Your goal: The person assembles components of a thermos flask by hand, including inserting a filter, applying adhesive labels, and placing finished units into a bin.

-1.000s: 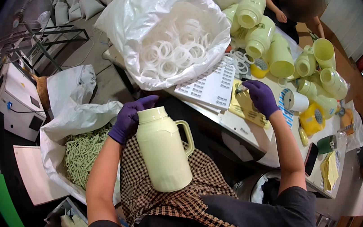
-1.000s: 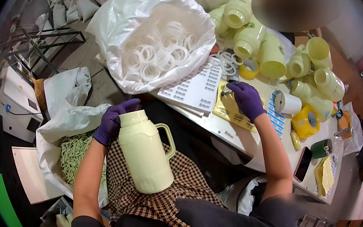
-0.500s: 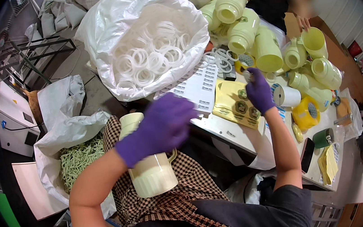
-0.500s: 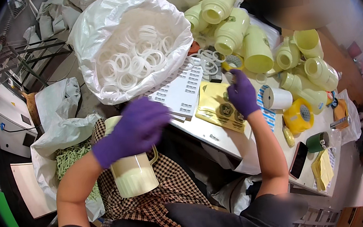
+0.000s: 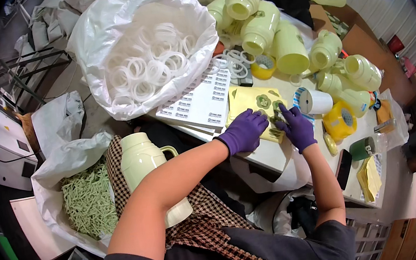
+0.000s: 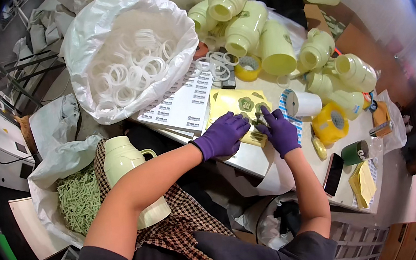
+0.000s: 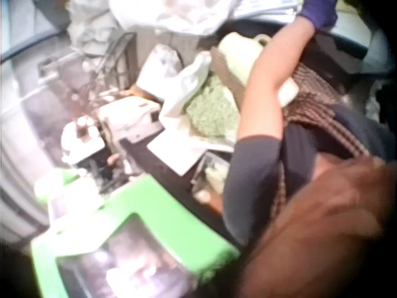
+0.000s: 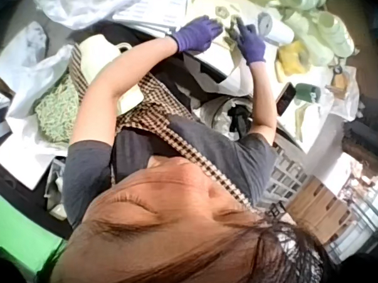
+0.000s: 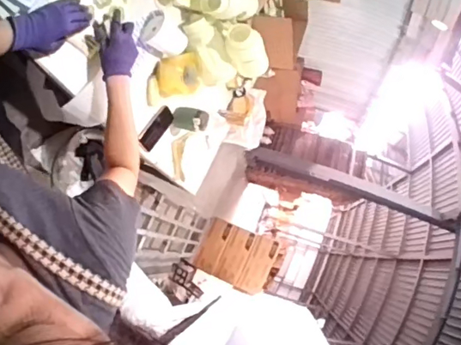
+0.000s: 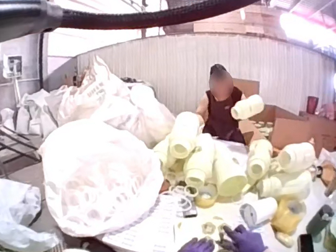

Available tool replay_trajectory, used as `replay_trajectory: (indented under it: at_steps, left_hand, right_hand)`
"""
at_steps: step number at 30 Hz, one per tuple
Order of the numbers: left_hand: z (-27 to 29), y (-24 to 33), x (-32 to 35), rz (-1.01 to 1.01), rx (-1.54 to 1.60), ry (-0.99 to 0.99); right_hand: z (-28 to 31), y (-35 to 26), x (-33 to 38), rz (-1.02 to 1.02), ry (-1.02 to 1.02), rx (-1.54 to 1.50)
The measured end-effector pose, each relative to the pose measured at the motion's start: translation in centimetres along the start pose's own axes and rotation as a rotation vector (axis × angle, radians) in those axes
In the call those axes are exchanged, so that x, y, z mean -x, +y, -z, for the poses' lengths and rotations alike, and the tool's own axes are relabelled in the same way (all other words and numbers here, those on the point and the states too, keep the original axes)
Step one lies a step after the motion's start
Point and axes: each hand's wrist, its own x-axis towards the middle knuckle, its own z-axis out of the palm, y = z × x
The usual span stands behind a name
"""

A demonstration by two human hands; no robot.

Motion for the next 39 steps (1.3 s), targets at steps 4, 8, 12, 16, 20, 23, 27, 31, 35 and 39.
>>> replay_trajectory:
  at_steps: [4,8,12,16,20,23,27,31,35,39]
  left_hand:
    - [-0.6,-0.5,0.2,-0.006,0.096,0.034]
    - [-0.7,-0.5,0.1,-0.003,0.111,0.047]
    - [-0.3,-0.6,0.1,0.006,0.115,0.026]
    - [-0.4,-0.1,0.0,0.069,0.124,0.042]
    - [3.6,-2.0,-0.5,-0.11,0.163,0.01]
    - [11.5,-3.9,4.0,-0.013,0.179,0.157]
    - [20.2,-6.5,17.0,0.282,0.295,0.404]
    - [21.6,-3.2,28.3,0.807,0.633,0.64]
    - [19.2,0.6,32.6,0.947,0.8,0.849]
    - [17.9,2.1,34.1,0.917,0.758,0.888]
  right_hand:
    - [-1.3,-0.2,-0.8,0.056,-0.069,0.089]
    - [-2.2,-0.8,-2.0,0.041,-0.035,0.112]
    - [-2.7,-1.3,-3.9,0.088,0.036,0.221]
    - [-0.6,-0.4,-7.1,0.165,-0.11,-0.077]
    - [-0.2,10.2,-10.5,0.191,0.63,-0.492]
    - [6.4,-5.9,-4.7,-0.174,0.524,-0.958]
    - [1.5,-15.3,3.3,0.556,0.516,-0.475]
    - [-0.7,-24.8,5.9,0.742,0.256,-0.63]
    - [-2.1,-27.3,5.3,0.826,0.237,-0.582]
    - [-2.1,-28.1,4.7,0.863,0.216,-0.528]
